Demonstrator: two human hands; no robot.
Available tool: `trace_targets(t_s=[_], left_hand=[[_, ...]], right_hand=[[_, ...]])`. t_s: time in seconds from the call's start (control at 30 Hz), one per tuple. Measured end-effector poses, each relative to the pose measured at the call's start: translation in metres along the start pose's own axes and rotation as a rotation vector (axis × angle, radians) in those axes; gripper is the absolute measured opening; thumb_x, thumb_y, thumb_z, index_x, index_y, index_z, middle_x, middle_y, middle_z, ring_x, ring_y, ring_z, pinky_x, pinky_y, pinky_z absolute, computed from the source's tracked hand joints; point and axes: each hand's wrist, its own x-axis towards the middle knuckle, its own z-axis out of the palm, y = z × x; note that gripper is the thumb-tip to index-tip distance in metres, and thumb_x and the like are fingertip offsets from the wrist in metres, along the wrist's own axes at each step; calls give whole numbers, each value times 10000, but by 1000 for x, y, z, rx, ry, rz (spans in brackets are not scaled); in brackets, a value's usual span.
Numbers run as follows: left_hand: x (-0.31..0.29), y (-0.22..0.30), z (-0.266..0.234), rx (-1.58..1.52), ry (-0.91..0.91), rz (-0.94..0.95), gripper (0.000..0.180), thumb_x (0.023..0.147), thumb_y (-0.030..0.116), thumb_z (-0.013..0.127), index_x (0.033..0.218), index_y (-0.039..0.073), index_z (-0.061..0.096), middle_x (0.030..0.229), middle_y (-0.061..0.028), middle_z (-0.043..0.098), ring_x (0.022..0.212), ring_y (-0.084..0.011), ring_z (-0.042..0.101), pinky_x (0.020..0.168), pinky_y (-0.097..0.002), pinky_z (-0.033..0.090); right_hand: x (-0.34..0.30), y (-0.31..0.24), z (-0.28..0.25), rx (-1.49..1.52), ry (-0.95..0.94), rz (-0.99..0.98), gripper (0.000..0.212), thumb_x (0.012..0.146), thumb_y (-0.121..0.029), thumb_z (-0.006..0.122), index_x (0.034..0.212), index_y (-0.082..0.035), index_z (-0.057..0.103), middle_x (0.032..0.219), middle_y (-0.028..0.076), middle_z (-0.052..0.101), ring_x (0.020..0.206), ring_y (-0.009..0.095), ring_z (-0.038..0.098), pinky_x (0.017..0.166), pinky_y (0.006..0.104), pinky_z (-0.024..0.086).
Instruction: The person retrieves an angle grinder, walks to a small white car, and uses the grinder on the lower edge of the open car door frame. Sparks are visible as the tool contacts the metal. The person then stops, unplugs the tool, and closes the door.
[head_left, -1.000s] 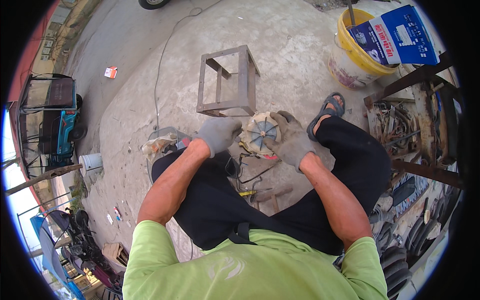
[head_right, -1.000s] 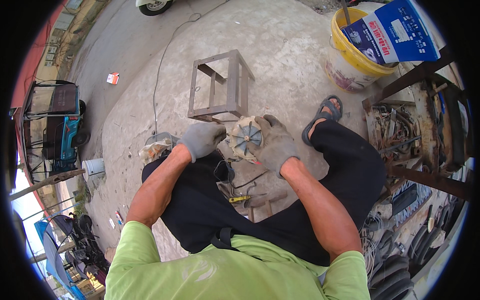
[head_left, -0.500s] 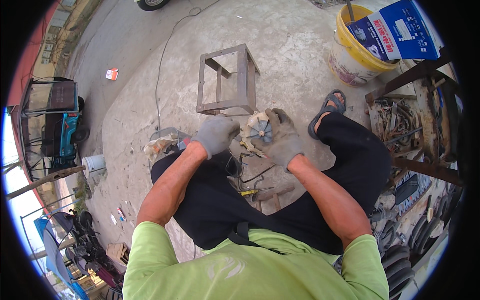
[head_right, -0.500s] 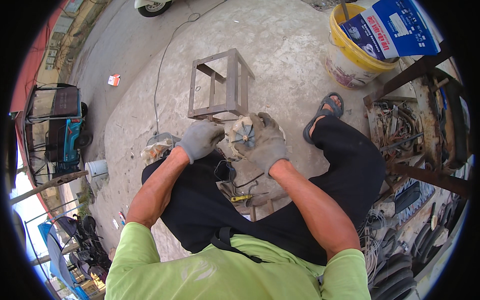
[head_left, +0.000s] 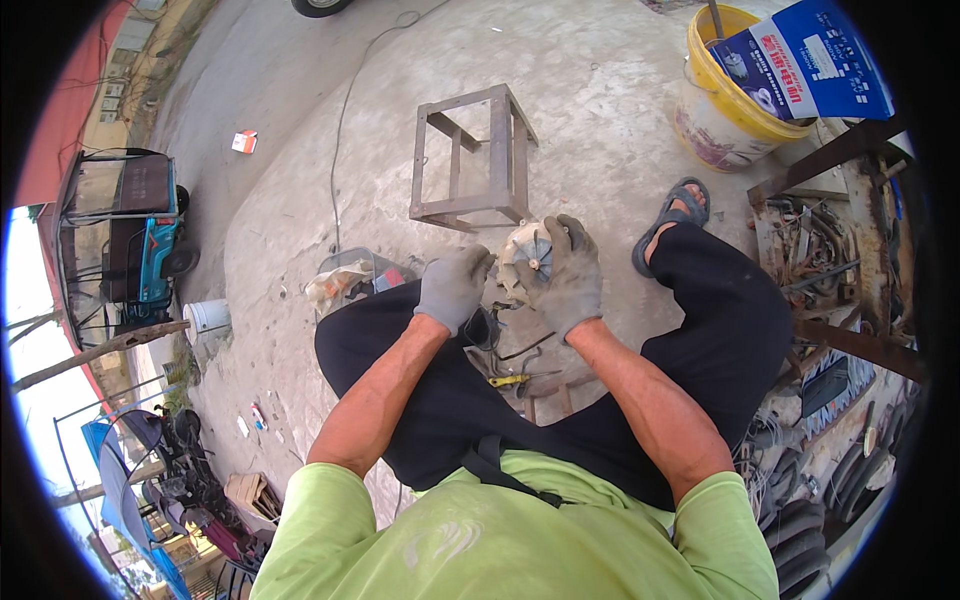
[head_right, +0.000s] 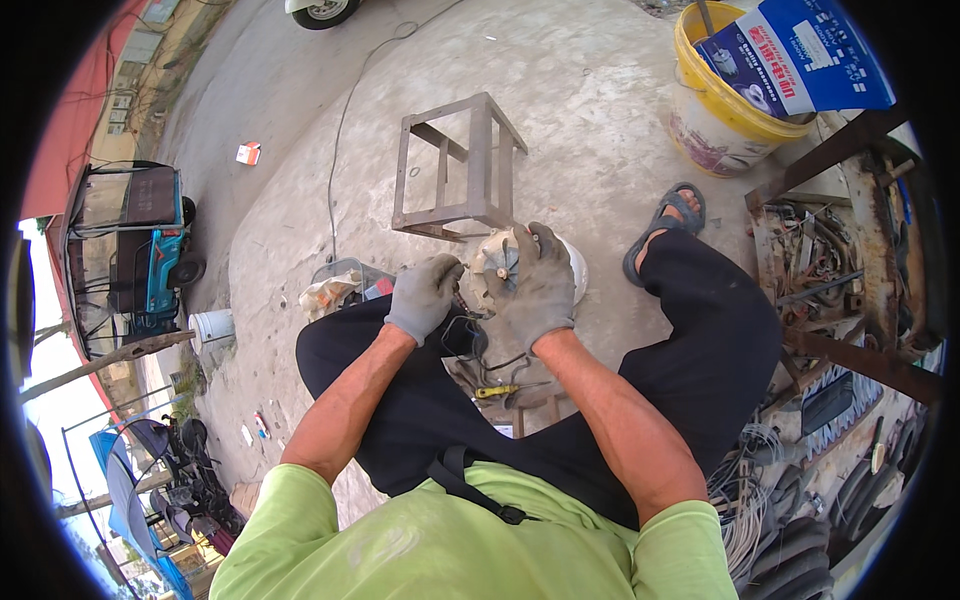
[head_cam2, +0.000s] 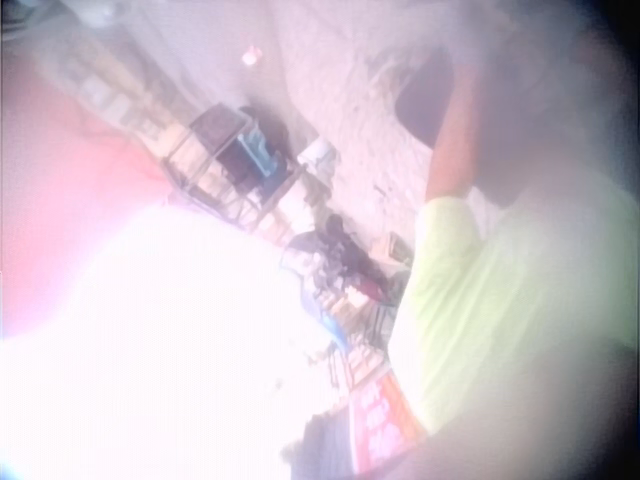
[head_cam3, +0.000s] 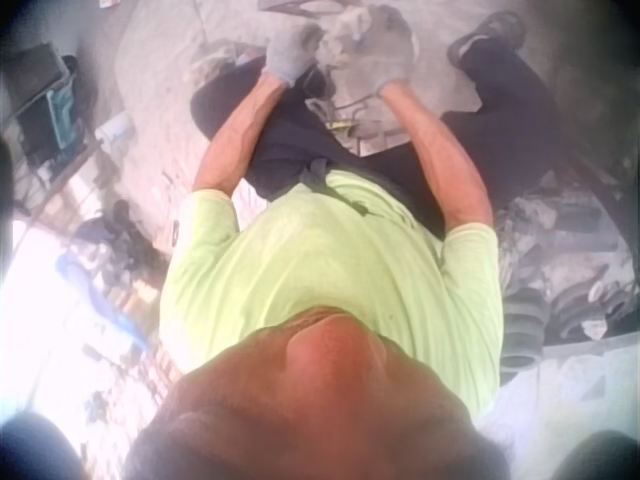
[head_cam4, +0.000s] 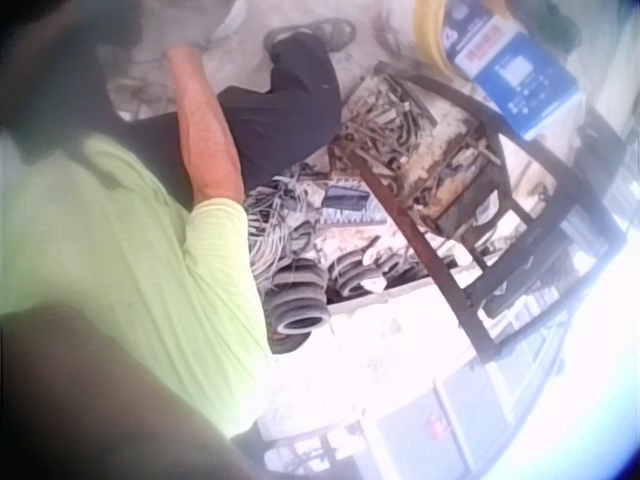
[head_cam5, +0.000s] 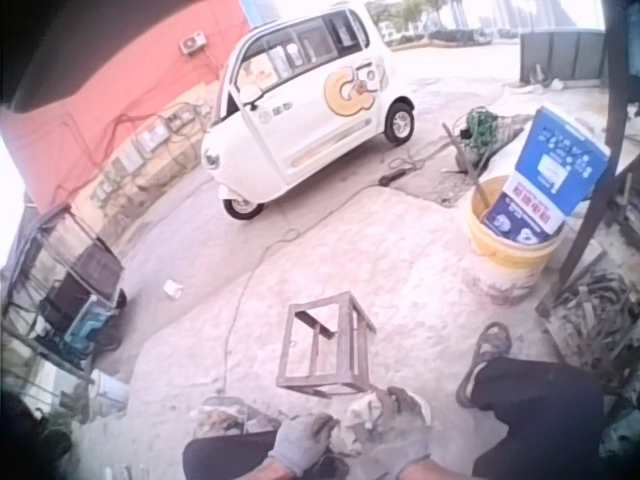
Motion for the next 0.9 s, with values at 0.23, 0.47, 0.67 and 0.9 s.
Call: trace_targets(t_s=[0.23,0.47,0.67,0.9], left_hand=[[-8,6,16,5,135,-53,172,986,193,661,1058,55,735,968,-193,738,912,-391,720,772,-472,563],[-13,13,25,-40,214,-131,162,981,188,673,1049,56,737,978,-189,736,924,-394,715,784,-465,560],[-19,17,37,-8,312,-161,174,986,215,676,1037,61,738,946,-198,725,906,-414,706,772,-482,554],[-17,23,50,-35,352,-320,223,1000,291,641,1044,93,736,976,-197,741,948,-416,710,795,-502,553]], right_hand=[[-1,1,2,-7,25,2,721,854,-385,761,1413,-18,494,1407,218,505,1308,421,488,1137,521,382],[-2,0,5,-31,5,39,712,866,-389,761,1409,-6,504,1432,228,510,1334,423,481,1165,507,375],[-1,4,12,-86,34,21,734,862,-441,708,1418,2,527,1468,225,516,1345,394,501,1170,487,379],[-3,5,10,-42,25,-2,743,875,-405,743,1433,13,488,1479,264,490,1351,445,474,1164,507,382]])
